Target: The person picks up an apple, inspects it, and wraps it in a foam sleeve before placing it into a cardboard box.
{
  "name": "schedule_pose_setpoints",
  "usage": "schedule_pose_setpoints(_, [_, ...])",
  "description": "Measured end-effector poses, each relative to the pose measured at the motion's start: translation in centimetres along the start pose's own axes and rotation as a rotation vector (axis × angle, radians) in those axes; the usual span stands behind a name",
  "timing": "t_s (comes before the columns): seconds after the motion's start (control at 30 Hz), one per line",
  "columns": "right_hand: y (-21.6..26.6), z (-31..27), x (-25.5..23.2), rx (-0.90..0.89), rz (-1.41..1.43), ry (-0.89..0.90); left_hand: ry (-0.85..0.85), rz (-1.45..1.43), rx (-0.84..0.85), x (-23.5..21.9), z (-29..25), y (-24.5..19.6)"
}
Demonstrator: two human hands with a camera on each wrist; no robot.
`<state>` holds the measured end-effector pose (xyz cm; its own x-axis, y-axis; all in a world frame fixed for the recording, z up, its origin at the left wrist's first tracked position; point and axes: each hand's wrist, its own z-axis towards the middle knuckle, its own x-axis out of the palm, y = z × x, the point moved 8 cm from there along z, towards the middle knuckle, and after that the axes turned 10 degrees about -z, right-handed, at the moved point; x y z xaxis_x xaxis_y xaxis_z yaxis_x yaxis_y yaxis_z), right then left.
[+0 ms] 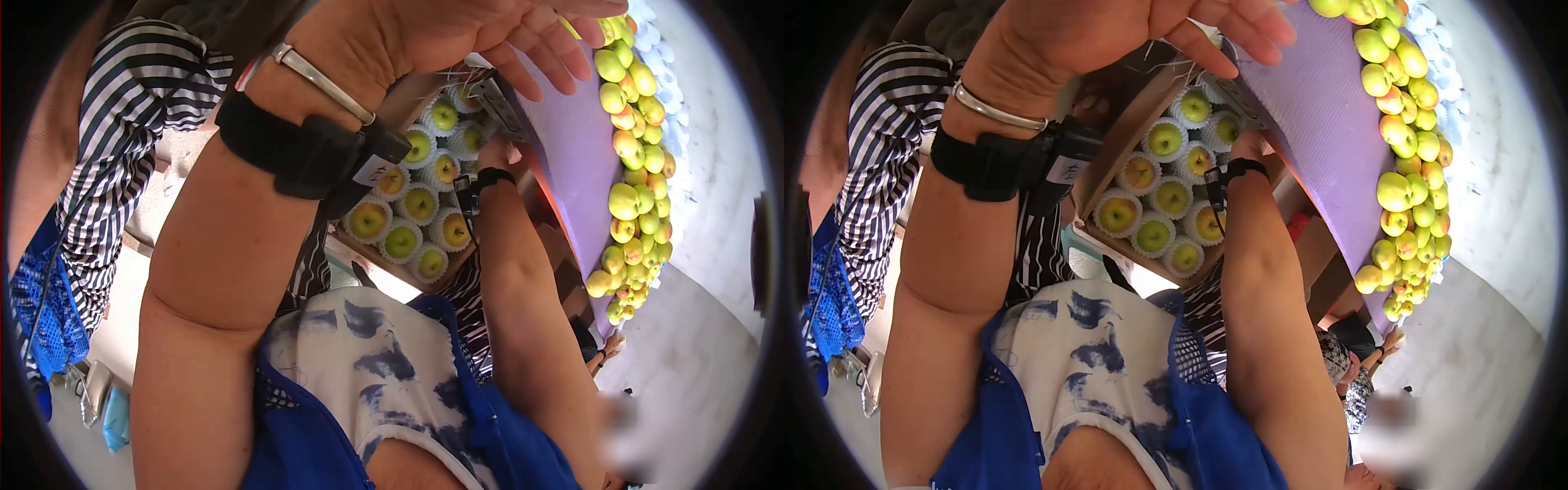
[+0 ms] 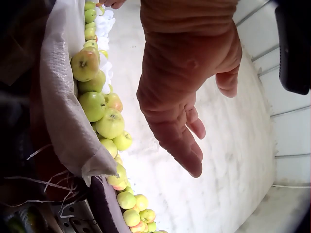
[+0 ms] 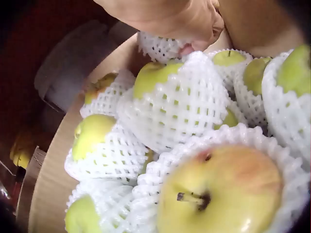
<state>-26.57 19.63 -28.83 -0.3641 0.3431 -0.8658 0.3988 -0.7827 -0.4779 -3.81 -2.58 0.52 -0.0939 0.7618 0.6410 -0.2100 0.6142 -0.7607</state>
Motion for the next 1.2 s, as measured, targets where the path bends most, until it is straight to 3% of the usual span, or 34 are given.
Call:
schedule_pose_setpoints(0.2, [0.8,0.7,-0.2,0.010,0.243,0.070,0.060,0.017,0.100,-0.2,-0.4,-0.6])
schedule_pose_setpoints(0.37, [0.7,1.6,1.4,0.030,0.579,0.205,-0.013,0.046,0.057,-0.1,-0.6,-0.7])
schedule_pose_setpoints(0.57, [1.7,2.5,2.9,0.088,0.941,0.323,0.136,0.069,0.187,-0.1,-0.5,-0.8])
schedule_pose_setpoints(0.97, [1.7,2.0,3.1,0.219,1.357,0.437,0.168,0.101,0.173,0.3,0.2,-0.4])
schedule_pose_setpoints(1.2, [-0.6,-0.1,3.5,0.397,1.655,0.492,0.150,0.102,0.159,0.6,-0.1,-0.4])
